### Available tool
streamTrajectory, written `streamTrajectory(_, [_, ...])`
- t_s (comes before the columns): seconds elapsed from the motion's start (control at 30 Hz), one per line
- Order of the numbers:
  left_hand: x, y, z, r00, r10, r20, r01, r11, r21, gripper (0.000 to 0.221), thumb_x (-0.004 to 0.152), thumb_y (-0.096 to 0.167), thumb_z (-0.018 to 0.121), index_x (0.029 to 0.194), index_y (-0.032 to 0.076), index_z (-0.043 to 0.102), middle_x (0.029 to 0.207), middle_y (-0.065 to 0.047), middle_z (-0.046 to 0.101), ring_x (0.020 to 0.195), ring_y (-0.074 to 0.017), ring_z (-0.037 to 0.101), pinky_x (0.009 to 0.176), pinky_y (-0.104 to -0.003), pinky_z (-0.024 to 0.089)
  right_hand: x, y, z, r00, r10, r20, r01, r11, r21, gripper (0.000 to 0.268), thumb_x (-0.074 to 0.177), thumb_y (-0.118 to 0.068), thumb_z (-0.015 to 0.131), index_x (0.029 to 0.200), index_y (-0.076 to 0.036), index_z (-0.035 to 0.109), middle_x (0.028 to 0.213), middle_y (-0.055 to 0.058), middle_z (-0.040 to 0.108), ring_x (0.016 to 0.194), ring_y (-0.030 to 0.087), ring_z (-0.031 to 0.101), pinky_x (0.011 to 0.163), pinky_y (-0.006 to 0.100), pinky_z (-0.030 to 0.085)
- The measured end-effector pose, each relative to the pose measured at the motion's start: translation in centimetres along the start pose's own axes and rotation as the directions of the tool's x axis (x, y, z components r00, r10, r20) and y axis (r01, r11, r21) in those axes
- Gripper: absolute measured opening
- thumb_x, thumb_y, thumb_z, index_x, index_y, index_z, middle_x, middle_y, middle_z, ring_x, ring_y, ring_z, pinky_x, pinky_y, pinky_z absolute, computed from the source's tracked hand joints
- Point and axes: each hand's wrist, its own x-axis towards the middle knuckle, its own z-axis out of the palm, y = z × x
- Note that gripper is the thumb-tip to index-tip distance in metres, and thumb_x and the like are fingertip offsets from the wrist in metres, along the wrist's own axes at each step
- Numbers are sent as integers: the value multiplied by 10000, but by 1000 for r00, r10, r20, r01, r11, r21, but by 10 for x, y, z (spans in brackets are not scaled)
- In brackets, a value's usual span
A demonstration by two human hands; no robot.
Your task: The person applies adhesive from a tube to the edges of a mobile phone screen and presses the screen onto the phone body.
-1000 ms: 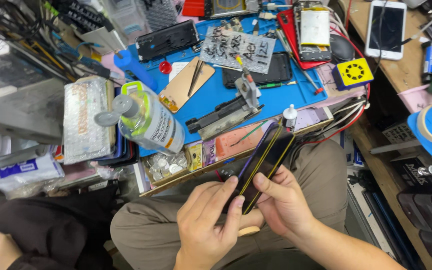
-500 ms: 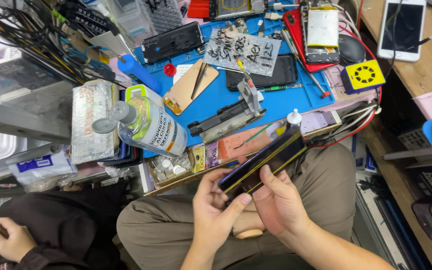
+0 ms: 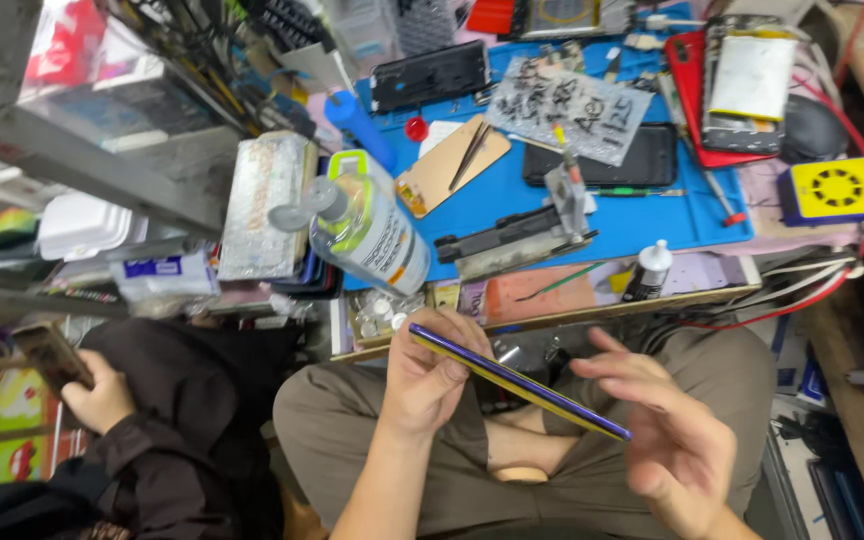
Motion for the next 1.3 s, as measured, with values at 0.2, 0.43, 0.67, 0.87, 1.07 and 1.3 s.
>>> streamTrajectory(0.2, [3,17,1,989,-91,119,73,987,146,298,902,111,877,1071,13,651,984,-134,664,891,-281,688,817,-403,601,29,-32,23,965,-132,227,251,723,-643,440,705,-126,883,1084,5,701,969,125,738,917,273,732,925,444,572])
streamTrajectory(0.43, [-5,-3,37,992,-105,-69,100,992,-78,619,967,265,728,1465,99,401,1016,-117,642,1048,-265,635,1130,-501,475,23,-18,62,959,-281,46,233,683,-692,305,749,62,832,1017,54,687,894,131,738,799,264,732,822,398,621])
streamTrajectory(0.67, [-9,-21,49,997,-52,-62,37,975,-221,450,1078,273,624,1440,118,408,1006,-69,574,1012,-231,582,1056,-443,455,18,-7,69,919,-390,56,312,633,-708,326,778,82,823,1041,51,634,924,159,732,839,283,739,829,413,621])
streamTrajectory(0.87, [-9,-18,54,999,-38,-28,31,974,-226,389,1095,270,622,1400,123,432,1017,-59,564,980,-195,569,1019,-403,437,14,-7,71,920,-390,39,300,635,-712,329,772,82,817,1040,32,634,923,167,726,841,301,733,816,421,615])
streamTrajectory(1.07, [-15,-12,52,998,-59,-27,55,991,-124,337,1128,275,604,1367,100,443,1047,-100,601,1031,-216,594,1082,-414,453,11,-5,73,917,-399,9,289,649,-704,334,769,96,811,1044,54,626,914,174,702,841,334,722,798,413,613])
streamTrajectory(1.3, [-23,-6,54,979,-142,-149,121,982,-143,413,1097,249,592,1429,97,400,1177,-130,622,1138,-257,625,1030,-414,518,13,-10,77,944,-328,-12,235,700,-674,330,786,116,783,1074,76,627,886,170,686,841,325,714,777,391,599])
